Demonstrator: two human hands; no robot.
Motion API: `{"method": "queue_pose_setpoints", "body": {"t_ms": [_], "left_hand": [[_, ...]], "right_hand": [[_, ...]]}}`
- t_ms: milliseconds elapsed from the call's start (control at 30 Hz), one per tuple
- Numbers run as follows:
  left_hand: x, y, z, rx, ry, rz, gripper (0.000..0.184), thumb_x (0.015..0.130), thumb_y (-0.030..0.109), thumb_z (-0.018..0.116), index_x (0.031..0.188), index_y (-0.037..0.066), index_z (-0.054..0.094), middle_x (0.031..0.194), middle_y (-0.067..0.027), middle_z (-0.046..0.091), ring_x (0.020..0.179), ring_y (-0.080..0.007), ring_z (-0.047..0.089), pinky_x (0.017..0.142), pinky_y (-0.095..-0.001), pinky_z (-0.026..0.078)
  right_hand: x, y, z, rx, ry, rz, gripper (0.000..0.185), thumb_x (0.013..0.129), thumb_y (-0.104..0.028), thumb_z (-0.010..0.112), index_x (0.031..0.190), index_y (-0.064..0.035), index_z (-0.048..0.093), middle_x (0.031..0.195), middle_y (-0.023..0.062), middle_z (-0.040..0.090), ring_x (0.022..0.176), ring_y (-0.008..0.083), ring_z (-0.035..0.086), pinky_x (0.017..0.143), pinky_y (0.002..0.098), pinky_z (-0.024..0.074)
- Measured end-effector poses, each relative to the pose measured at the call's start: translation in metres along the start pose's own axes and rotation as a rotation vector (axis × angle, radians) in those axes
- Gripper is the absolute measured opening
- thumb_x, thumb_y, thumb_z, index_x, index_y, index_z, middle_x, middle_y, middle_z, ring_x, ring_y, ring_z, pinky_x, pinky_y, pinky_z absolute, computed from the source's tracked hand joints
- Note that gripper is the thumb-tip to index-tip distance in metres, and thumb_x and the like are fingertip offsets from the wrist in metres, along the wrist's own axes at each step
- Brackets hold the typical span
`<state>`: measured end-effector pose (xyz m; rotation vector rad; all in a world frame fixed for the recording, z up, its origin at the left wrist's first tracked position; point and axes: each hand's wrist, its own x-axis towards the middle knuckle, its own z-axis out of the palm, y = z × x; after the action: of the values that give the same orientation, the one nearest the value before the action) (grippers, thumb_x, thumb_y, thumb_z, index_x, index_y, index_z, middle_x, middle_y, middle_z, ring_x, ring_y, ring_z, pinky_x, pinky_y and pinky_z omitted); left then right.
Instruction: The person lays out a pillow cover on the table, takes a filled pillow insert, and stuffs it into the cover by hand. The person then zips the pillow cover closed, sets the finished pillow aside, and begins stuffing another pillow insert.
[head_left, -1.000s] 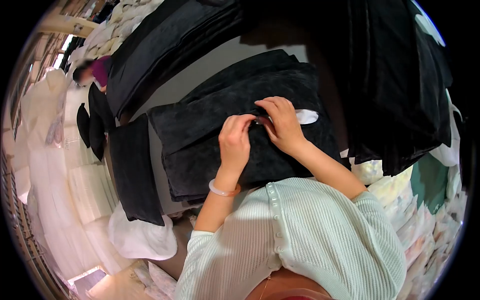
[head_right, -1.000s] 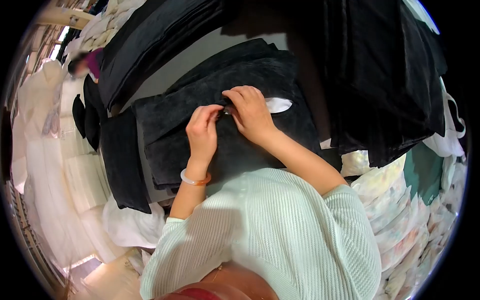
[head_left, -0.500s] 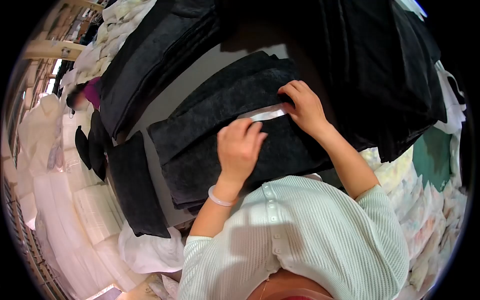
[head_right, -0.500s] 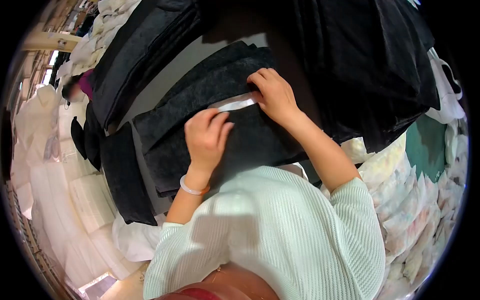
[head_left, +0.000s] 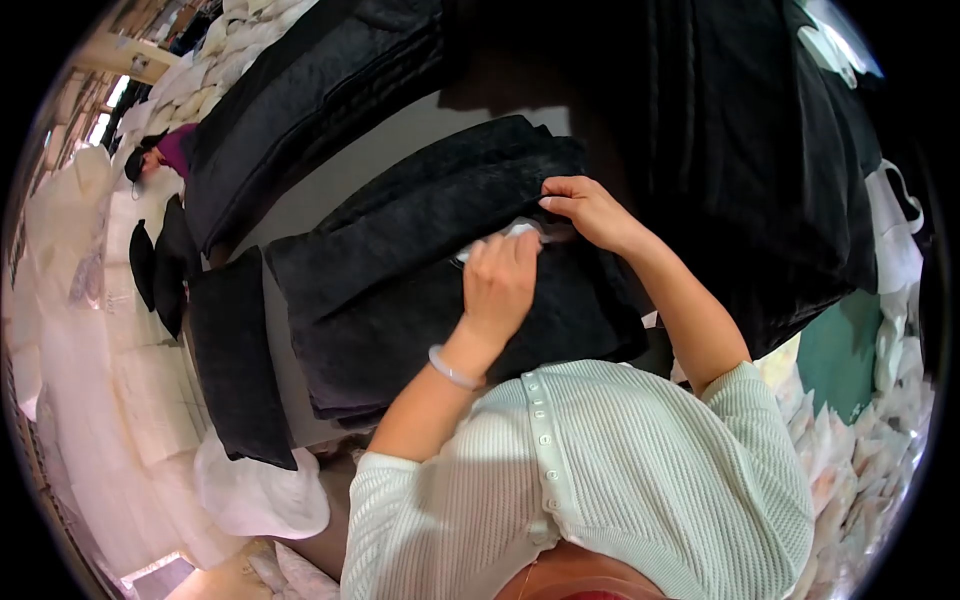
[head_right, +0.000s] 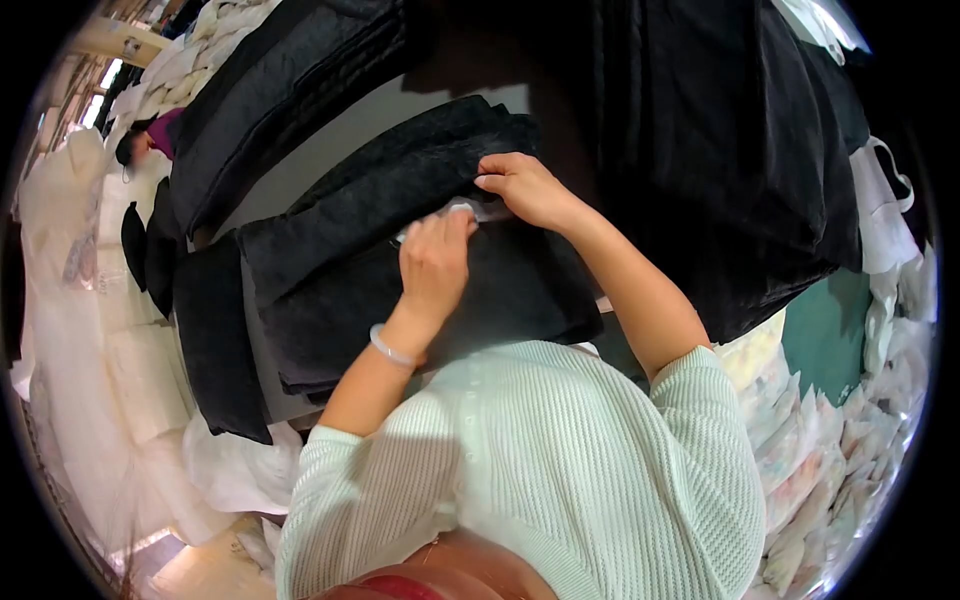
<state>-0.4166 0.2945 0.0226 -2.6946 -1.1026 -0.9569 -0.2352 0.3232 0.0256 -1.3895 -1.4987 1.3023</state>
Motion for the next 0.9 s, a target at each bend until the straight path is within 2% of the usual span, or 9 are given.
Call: {"method": "queue_pose_setpoints", "body": {"t_ms": [67, 133, 200, 267, 333, 400, 533, 733, 900], "left_hand": [[0.001, -0.011, 0.017, 0.137, -0.136, -0.125, 0.002, 0.083, 0.008, 0.061, 0.085, 0.007, 0.061, 0.064, -0.0065, 0.059, 0.059, -0.0233, 0.062, 0.055, -0.0342, 0.049], [-0.003, -0.017, 0.037, 0.236, -0.121, -0.065, 0.007, 0.078, 0.007, 0.061, 0.083, 0.007, 0.066, 0.067, -0.0078, 0.063, 0.061, -0.0233, 0.066, 0.057, -0.0332, 0.054], [0.001, -0.023, 0.045, 0.230, 0.087, 0.007, 0.007, 0.075, 0.006, 0.061, 0.079, 0.007, 0.067, 0.066, -0.0082, 0.065, 0.058, -0.0228, 0.066, 0.054, -0.0325, 0.054], [-0.005, -0.023, 0.040, 0.131, -0.183, -0.091, 0.008, 0.075, 0.007, 0.060, 0.078, 0.007, 0.067, 0.066, -0.0094, 0.065, 0.060, -0.0228, 0.066, 0.055, -0.0326, 0.054], [-0.007, -0.022, 0.035, 0.110, -0.227, -0.092, 0.008, 0.074, 0.006, 0.060, 0.078, 0.006, 0.067, 0.067, -0.0099, 0.065, 0.062, -0.0235, 0.067, 0.056, -0.0319, 0.054], [-0.012, -0.019, 0.034, -0.037, -0.057, -0.027, 0.006, 0.075, 0.009, 0.062, 0.078, 0.007, 0.067, 0.066, -0.0091, 0.065, 0.060, -0.0240, 0.066, 0.057, -0.0316, 0.054], [-0.007, -0.016, -0.008, -0.265, -0.103, 0.056, 0.017, 0.077, 0.004, 0.068, 0.094, 0.001, 0.069, 0.089, -0.0122, 0.070, 0.079, -0.0272, 0.067, 0.071, -0.0354, 0.053], [-0.030, -0.031, -0.049, -0.083, 0.037, 0.021, 0.023, 0.074, -0.003, 0.071, 0.096, -0.002, 0.068, 0.098, -0.0130, 0.069, 0.090, -0.0290, 0.067, 0.082, -0.0363, 0.052], [-0.037, -0.029, -0.053, 0.061, 0.095, -0.169, 0.016, 0.078, 0.002, 0.070, 0.094, -0.001, 0.068, 0.093, -0.0111, 0.064, 0.084, -0.0278, 0.059, 0.075, -0.0358, 0.049]], "right_hand": [[-0.011, -0.006, 0.004, -0.106, 0.082, -0.128, 0.019, 0.089, -0.017, 0.055, 0.084, 0.0011, 0.052, 0.071, 0.0056, 0.048, 0.070, 0.0125, 0.043, 0.065, 0.0300, 0.0385], [-0.017, 0.005, 0.009, -0.146, 0.158, -0.177, 0.022, 0.089, -0.020, 0.054, 0.087, 0.0021, 0.054, 0.082, 0.0222, 0.057, 0.080, 0.0402, 0.056, 0.070, 0.0425, 0.0430], [-0.026, 0.017, 0.034, -0.171, 0.345, -0.239, 0.017, 0.089, -0.017, 0.054, 0.087, 0.0006, 0.052, 0.083, 0.0205, 0.055, 0.082, 0.0401, 0.054, 0.070, 0.0441, 0.0430], [-0.027, 0.035, 0.057, -0.243, 0.534, -0.286, 0.016, 0.087, -0.015, 0.056, 0.085, -0.0001, 0.052, 0.082, 0.0187, 0.054, 0.082, 0.0381, 0.055, 0.069, 0.0433, 0.0434], [-0.026, 0.058, 0.062, -0.314, 0.543, -0.350, 0.015, 0.084, -0.013, 0.060, 0.084, -0.0002, 0.051, 0.080, 0.0179, 0.053, 0.080, 0.0371, 0.055, 0.068, 0.0426, 0.0433], [-0.027, 0.075, 0.057, -0.391, 0.560, -0.410, 0.016, 0.081, -0.011, 0.063, 0.082, -0.0004, 0.051, 0.078, 0.0171, 0.053, 0.078, 0.0360, 0.055, 0.066, 0.0420, 0.0433], [-0.028, 0.090, 0.048, -0.260, 0.538, -0.390, 0.024, 0.072, -0.005, 0.070, 0.076, -0.0002, 0.048, 0.073, 0.0154, 0.050, 0.070, 0.0343, 0.052, 0.062, 0.0401, 0.0418], [-0.030, 0.091, 0.050, -0.175, 0.608, -0.371, 0.024, 0.072, -0.005, 0.070, 0.075, -0.0002, 0.046, 0.073, 0.0149, 0.047, 0.069, 0.0327, 0.050, 0.062, 0.0387, 0.0405], [-0.031, 0.082, 0.052, -0.179, 0.643, -0.340, 0.024, 0.073, -0.004, 0.070, 0.076, -0.0005, 0.046, 0.072, 0.0149, 0.047, 0.068, 0.0325, 0.050, 0.061, 0.0388, 0.0405]]}}
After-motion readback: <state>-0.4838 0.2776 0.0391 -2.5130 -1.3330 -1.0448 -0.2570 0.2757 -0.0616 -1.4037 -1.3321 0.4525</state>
